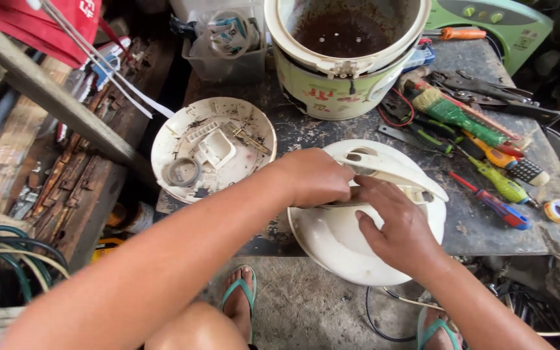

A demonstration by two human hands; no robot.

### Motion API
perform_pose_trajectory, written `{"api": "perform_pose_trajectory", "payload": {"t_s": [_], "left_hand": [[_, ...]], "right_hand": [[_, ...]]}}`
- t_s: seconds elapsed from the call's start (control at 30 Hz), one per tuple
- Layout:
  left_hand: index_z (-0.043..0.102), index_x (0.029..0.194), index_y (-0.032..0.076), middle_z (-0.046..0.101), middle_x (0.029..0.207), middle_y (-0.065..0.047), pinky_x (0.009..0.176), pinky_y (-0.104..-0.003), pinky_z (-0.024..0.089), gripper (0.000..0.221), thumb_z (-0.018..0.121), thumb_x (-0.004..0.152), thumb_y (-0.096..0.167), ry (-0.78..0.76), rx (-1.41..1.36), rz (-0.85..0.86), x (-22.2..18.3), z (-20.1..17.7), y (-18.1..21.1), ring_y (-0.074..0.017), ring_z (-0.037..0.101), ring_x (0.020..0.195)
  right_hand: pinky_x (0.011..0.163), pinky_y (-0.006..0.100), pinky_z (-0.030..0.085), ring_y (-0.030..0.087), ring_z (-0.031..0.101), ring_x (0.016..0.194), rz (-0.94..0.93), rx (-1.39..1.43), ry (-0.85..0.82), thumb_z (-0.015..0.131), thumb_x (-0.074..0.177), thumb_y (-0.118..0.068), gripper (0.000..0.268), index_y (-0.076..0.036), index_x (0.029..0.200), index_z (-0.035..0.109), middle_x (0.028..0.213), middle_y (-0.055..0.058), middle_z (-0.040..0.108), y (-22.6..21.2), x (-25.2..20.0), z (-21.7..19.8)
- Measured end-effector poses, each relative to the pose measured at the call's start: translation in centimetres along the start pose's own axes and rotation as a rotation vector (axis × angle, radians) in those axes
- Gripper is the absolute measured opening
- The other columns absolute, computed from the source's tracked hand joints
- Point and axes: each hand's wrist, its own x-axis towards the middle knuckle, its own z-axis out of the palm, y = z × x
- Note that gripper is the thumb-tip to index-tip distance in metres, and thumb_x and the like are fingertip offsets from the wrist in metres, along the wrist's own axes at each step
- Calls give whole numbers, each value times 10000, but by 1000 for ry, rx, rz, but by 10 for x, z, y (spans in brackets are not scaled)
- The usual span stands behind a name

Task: A person is reassembling the handle and internal components of a white appliance lid on a repair workbench.

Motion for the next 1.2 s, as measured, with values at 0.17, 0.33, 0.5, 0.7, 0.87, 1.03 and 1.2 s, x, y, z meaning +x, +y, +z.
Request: {"api": "perform_pose_trajectory", "payload": {"t_s": [0.17, 0.33, 0.5, 0.7, 0.87, 1.03, 1.2], "left_hand": [[676, 841, 140, 683, 783, -43, 688, -527, 620, 196, 546, 854, -6, -13, 414, 272, -1, 4, -6, -329, 726, 752], [676, 849, 171, 636, 773, -12, 736, -508, 619, 102, 623, 835, 85, -56, 414, 308, -7, -6, -17, -320, 721, 780], [649, 910, 124, 657, 811, -57, 790, -589, 592, 165, 687, 857, 276, -164, 117, 113, -10, -32, -1, -404, 707, 853], [609, 939, 133, 672, 925, -66, 822, -543, 574, 199, 682, 758, 174, -194, -89, 3, -19, -31, 1, -360, 702, 923], [645, 936, 112, 697, 843, -41, 730, -408, 580, 135, 702, 815, 130, -47, -492, -242, -43, -27, 5, -253, 699, 756], [674, 1029, 69, 656, 827, -44, 581, -290, 566, 267, 781, 785, 96, 625, -995, -455, -45, 19, 24, -146, 661, 687], [702, 1016, 64, 680, 811, -46, 586, -245, 552, 288, 829, 767, 134, 906, -1184, -478, -34, 47, 67, -107, 641, 691]], "right_hand": [[892, 512, 568, 400, 696, 1129, -17, -11, 10, 697, 831, -31, 213, -50, 1041, 727, 1195, 168, 735, -1, 0, 1], [882, 508, 573, 402, 698, 1120, -32, -29, 8, 683, 841, -26, 206, -60, 1040, 725, 1189, 162, 735, -4, 1, 1], [875, 485, 574, 380, 692, 1141, -19, -58, -9, 684, 833, -40, 245, -109, 1065, 720, 1196, 132, 726, -1, 0, 3], [879, 488, 579, 392, 695, 1143, -50, -60, -4, 692, 826, -33, 221, -78, 1041, 713, 1199, 160, 724, -4, 2, 1], [881, 490, 583, 405, 700, 1128, -79, -39, 26, 697, 824, -33, 209, -58, 1031, 716, 1193, 175, 728, -4, 2, 4], [972, 513, 542, 382, 717, 1088, -53, 81, 127, 769, 802, -75, 384, -59, 1180, 710, 1138, 136, 743, -9, 2, 9], [949, 426, 563, 253, 750, 943, 74, 177, 245, 800, 847, -27, 286, -80, 1123, 746, 988, 67, 759, 4, -10, 21]]}}
